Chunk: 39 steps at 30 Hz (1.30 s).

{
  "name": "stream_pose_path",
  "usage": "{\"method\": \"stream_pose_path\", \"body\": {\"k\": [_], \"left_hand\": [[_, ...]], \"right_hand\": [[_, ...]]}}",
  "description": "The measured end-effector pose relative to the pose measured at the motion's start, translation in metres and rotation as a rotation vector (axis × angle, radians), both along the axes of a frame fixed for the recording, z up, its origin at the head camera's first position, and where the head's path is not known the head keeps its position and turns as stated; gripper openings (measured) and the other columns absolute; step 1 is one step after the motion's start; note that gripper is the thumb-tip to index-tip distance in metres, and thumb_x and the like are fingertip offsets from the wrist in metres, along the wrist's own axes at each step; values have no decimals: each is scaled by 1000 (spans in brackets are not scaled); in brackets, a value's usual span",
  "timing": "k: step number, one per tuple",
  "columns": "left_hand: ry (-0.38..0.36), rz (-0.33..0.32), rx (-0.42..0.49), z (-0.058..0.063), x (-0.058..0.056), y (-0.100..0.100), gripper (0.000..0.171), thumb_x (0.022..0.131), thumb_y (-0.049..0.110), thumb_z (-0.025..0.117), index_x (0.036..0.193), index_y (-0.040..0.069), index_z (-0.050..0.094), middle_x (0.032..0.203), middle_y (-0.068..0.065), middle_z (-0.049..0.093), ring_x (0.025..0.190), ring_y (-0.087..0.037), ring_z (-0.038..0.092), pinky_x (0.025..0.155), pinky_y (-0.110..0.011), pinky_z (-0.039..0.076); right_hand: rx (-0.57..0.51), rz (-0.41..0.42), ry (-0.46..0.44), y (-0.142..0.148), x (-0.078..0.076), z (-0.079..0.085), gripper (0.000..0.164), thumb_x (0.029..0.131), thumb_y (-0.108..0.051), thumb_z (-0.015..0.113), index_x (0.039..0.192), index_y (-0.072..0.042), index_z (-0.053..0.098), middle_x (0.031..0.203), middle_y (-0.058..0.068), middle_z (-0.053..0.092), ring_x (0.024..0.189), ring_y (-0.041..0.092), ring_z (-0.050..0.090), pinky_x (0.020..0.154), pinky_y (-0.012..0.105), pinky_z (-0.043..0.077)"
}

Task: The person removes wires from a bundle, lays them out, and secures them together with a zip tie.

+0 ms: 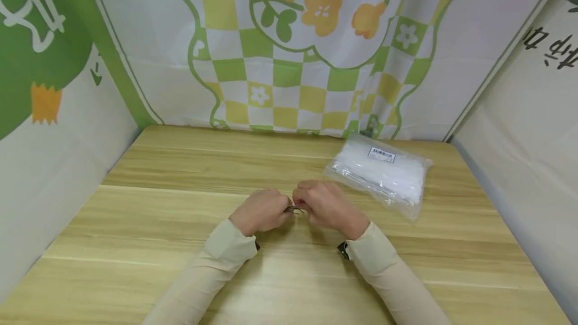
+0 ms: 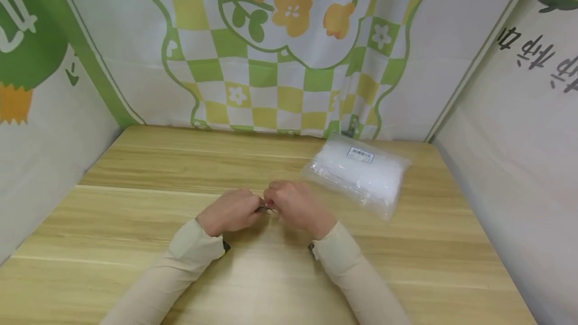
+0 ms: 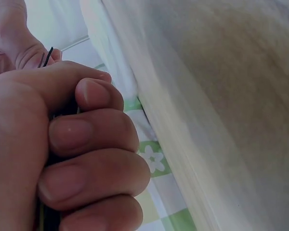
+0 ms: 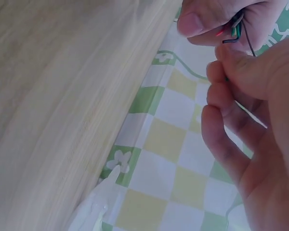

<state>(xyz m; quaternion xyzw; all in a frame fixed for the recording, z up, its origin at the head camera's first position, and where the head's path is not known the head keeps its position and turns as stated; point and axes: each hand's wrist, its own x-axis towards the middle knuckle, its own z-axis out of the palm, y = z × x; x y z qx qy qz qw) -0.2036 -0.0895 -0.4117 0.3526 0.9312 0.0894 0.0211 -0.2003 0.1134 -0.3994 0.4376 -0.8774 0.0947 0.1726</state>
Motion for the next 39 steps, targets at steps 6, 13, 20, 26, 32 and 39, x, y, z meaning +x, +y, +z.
{"method": "stream_pose_path", "body": {"k": [6,13,20,26,32,39], "left_hand": [[6,2,-6,2,-2,-1,33,102,19,61,69,19,58,62,6,48,58,-12,46,60,-36,49],[-61,-12,-7,5,-6,-3,35,106,20,58,71,19,54,62,8,40,60,-11,40,61,-31,40],[-108,16,-17,9,-11,-11,35,109,22,54,74,20,54,65,7,41,63,-10,43,66,-32,44],[-159,74,-18,11,-13,-21,38,111,21,51,72,20,52,66,8,37,63,-10,38,67,-31,40],[-191,101,-23,11,-14,-29,41,112,22,49,71,20,45,67,7,34,63,-11,36,67,-31,39],[-170,91,-15,10,-17,-33,42,112,25,50,71,21,44,66,7,34,62,-11,35,66,-31,38]], "right_hand": [[-20,1,44,4,0,1,29,85,-1,79,74,-20,61,74,-8,57,61,6,50,51,22,40],[-49,-5,-14,13,-4,4,35,80,13,67,72,-19,56,71,-9,50,63,6,41,55,21,34],[-63,-30,-50,26,-12,7,30,85,8,72,76,-19,62,74,-9,59,67,8,52,60,25,45],[-66,-77,-96,38,-15,11,29,85,7,71,77,-20,63,75,-10,60,70,8,54,65,30,49],[-51,-15,-172,35,-17,10,14,93,-9,78,85,-19,71,82,-9,67,75,6,59,71,26,53],[-87,52,-144,27,-18,5,13,93,-16,83,86,-16,72,83,-5,69,74,6,63,69,25,55]]}}
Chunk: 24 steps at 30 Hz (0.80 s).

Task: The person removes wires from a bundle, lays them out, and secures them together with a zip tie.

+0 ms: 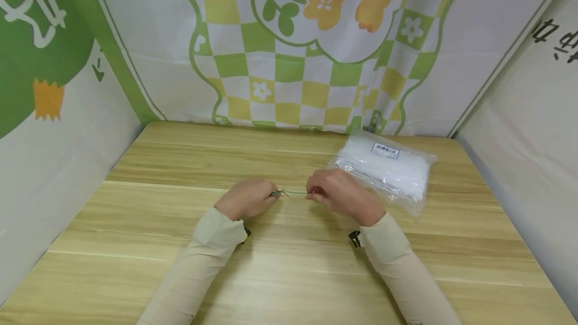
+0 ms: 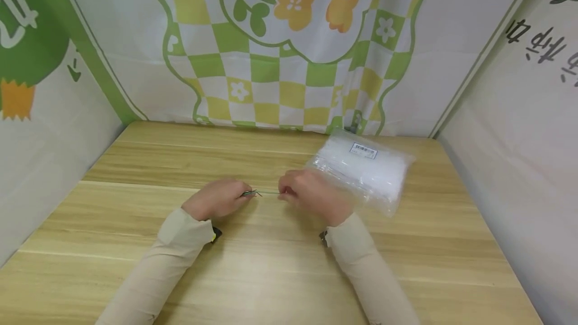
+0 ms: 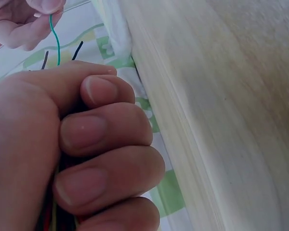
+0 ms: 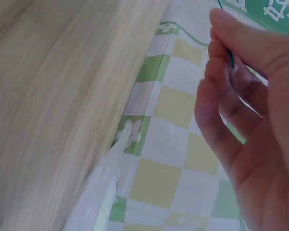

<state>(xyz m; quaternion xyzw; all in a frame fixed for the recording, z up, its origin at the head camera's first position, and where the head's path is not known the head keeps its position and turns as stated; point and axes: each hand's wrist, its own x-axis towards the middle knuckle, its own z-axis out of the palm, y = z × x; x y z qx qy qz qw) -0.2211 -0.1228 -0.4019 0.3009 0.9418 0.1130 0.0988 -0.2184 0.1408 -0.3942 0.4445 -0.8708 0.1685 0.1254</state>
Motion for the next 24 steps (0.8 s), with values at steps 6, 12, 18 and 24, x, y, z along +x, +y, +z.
{"method": "stream_pose_path", "body": {"k": [6,12,18,24], "left_hand": [[25,-36,24,-2,-2,-2,41,112,25,50,72,20,45,67,7,34,63,-11,38,66,-30,39],[19,-45,46,-3,-5,-7,42,112,24,49,72,22,41,68,7,32,65,-10,35,70,-32,39],[-57,1,80,0,-7,-13,45,113,27,49,70,23,35,67,8,31,63,-9,31,65,-29,34],[-101,38,93,3,-9,-18,39,113,29,48,75,20,46,67,6,37,60,-10,34,62,-29,36]], "right_hand": [[-10,-48,84,1,1,3,20,91,-11,83,80,-18,68,79,-8,67,71,8,62,67,30,55],[-19,-101,86,9,-1,4,23,91,-10,82,77,-19,66,76,-11,66,69,9,62,64,33,54],[-37,-108,54,18,-6,6,24,93,-9,80,77,-18,65,74,-8,64,68,10,60,65,33,53],[-47,-166,0,30,-9,8,23,94,-11,80,79,-20,65,77,-8,65,68,10,58,64,33,51]]}}
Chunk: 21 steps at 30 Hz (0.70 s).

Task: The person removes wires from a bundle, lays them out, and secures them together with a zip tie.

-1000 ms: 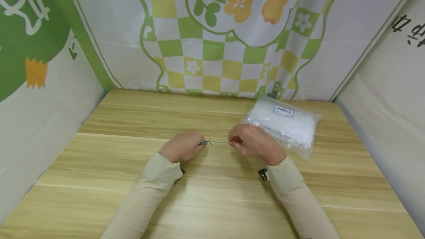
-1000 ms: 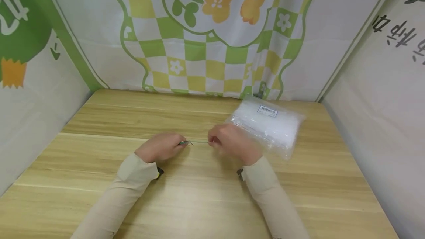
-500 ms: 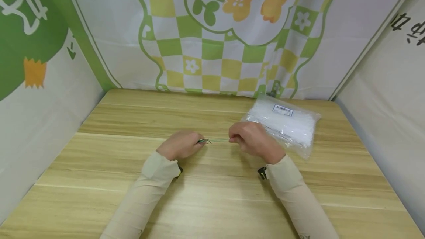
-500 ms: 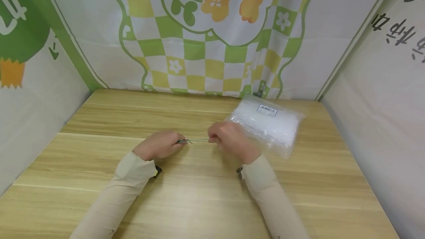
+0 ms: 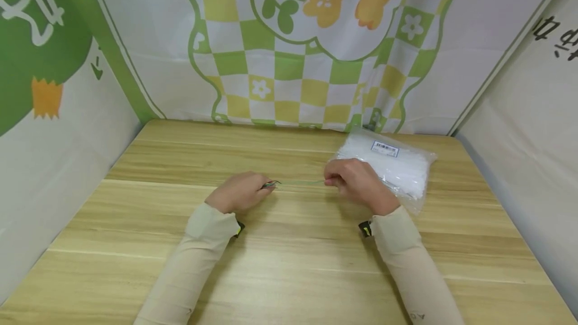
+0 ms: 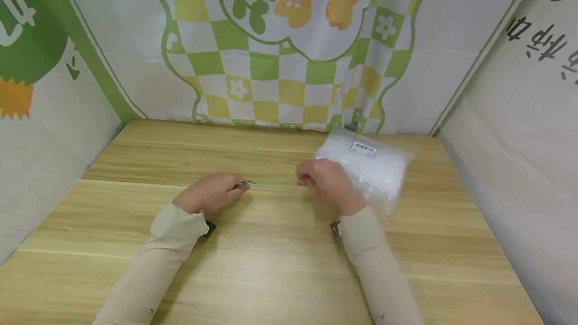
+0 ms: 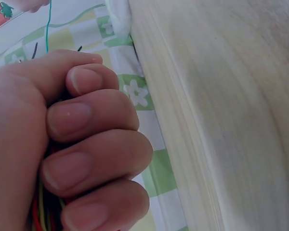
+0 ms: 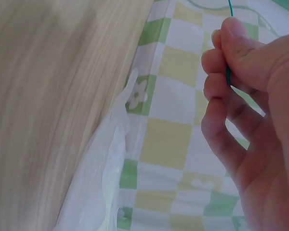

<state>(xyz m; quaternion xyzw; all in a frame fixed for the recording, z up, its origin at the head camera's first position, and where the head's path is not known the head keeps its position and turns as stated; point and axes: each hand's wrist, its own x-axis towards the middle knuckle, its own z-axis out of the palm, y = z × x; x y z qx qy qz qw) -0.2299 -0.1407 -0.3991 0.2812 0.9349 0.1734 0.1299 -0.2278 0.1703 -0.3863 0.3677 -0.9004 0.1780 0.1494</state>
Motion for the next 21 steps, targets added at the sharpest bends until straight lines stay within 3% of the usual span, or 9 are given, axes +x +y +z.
{"method": "stream_pose_path", "body": {"k": [13,21], "left_hand": [[-27,-45,69,1,-2,-1,36,114,31,46,80,20,51,70,7,41,63,-8,40,69,-29,41],[-119,41,94,3,-6,-24,37,114,26,45,78,18,44,68,6,33,60,-11,29,62,-28,32]], "right_hand": [[6,-44,-95,15,-3,6,18,96,-9,76,83,-18,70,80,-5,69,71,14,60,66,36,50],[16,-205,-144,45,-12,2,18,96,-10,77,81,-19,71,80,-3,69,72,16,60,67,40,52]]}}
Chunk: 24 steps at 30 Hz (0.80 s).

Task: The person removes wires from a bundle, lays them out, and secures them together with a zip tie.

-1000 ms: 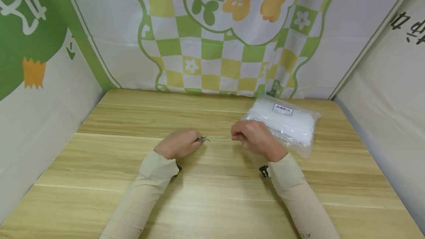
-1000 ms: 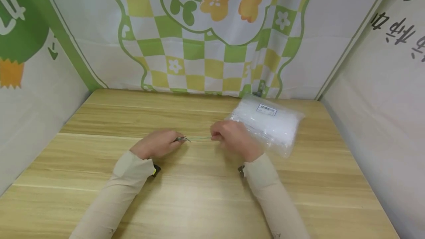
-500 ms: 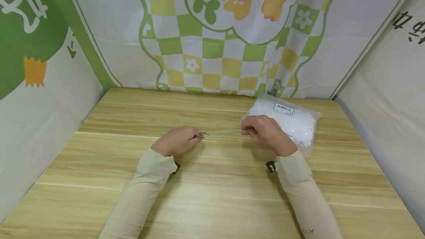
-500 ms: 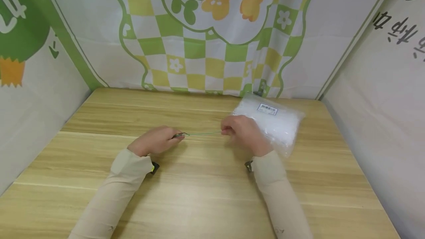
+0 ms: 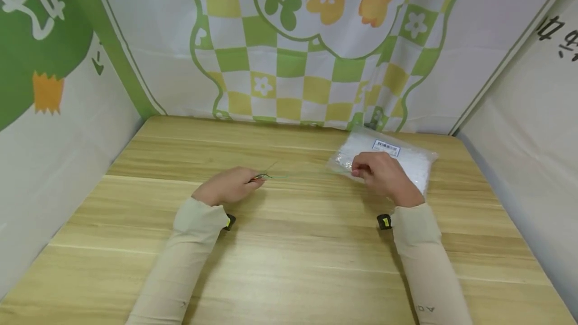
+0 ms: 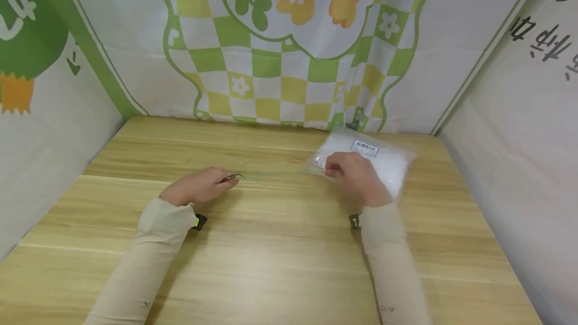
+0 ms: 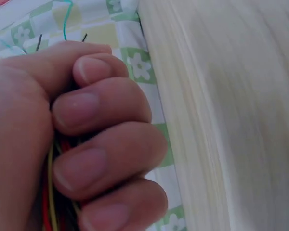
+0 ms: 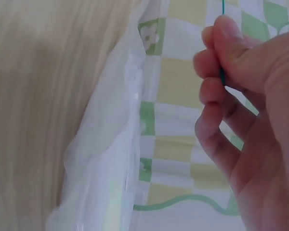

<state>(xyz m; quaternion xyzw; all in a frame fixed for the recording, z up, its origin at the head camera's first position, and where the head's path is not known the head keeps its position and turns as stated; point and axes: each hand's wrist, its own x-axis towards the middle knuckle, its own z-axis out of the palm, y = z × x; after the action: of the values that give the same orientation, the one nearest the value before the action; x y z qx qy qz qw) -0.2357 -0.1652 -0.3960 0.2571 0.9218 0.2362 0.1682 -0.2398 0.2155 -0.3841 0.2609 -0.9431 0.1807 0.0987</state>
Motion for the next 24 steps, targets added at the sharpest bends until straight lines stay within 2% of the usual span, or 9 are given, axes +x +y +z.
{"method": "stream_pose_path", "body": {"k": [5,10,12,14,17,19,24], "left_hand": [[-19,-13,-3,0,-2,-5,39,114,33,46,78,19,44,70,6,34,63,-11,32,65,-29,34],[-85,-34,50,0,-2,-4,41,113,37,50,79,15,41,75,3,33,69,-14,30,67,-32,31],[-104,-39,75,0,-1,-3,40,113,40,48,89,10,58,84,3,52,77,-13,47,74,-33,42],[-128,-43,100,0,-1,-1,45,115,41,43,90,6,58,82,0,52,74,-15,45,79,-35,45],[-130,-31,135,0,-2,0,47,116,36,38,85,8,58,73,2,53,63,-13,43,77,-33,47],[-122,-31,151,0,-4,-1,45,116,31,38,75,15,43,64,4,32,57,-13,23,66,-30,36],[-71,-27,158,-3,-8,-7,39,114,23,41,76,16,46,64,7,36,55,-8,28,60,-26,34]], "right_hand": [[6,5,-23,3,-2,-1,14,97,-16,77,84,-20,73,83,-4,71,74,15,62,69,41,53],[23,-28,-50,4,-2,0,15,97,-15,77,83,-19,74,79,-6,70,73,15,59,68,40,50],[39,-28,-57,5,-2,-1,16,97,-14,76,82,-19,74,79,-6,69,73,14,58,67,39,50],[43,-29,-62,6,-3,-1,17,97,-14,76,81,-20,73,78,-6,69,72,14,57,66,39,49],[43,-33,-70,7,-3,-2,19,97,-14,77,80,-21,73,76,-6,68,71,14,56,65,38,48],[39,-33,-79,8,-3,-2,18,97,-15,77,81,-21,73,75,-6,67,70,14,56,64,38,47],[25,-33,-107,7,-1,0,13,97,-18,78,85,-18,75,76,-6,68,69,13,56,65,36,47]]}}
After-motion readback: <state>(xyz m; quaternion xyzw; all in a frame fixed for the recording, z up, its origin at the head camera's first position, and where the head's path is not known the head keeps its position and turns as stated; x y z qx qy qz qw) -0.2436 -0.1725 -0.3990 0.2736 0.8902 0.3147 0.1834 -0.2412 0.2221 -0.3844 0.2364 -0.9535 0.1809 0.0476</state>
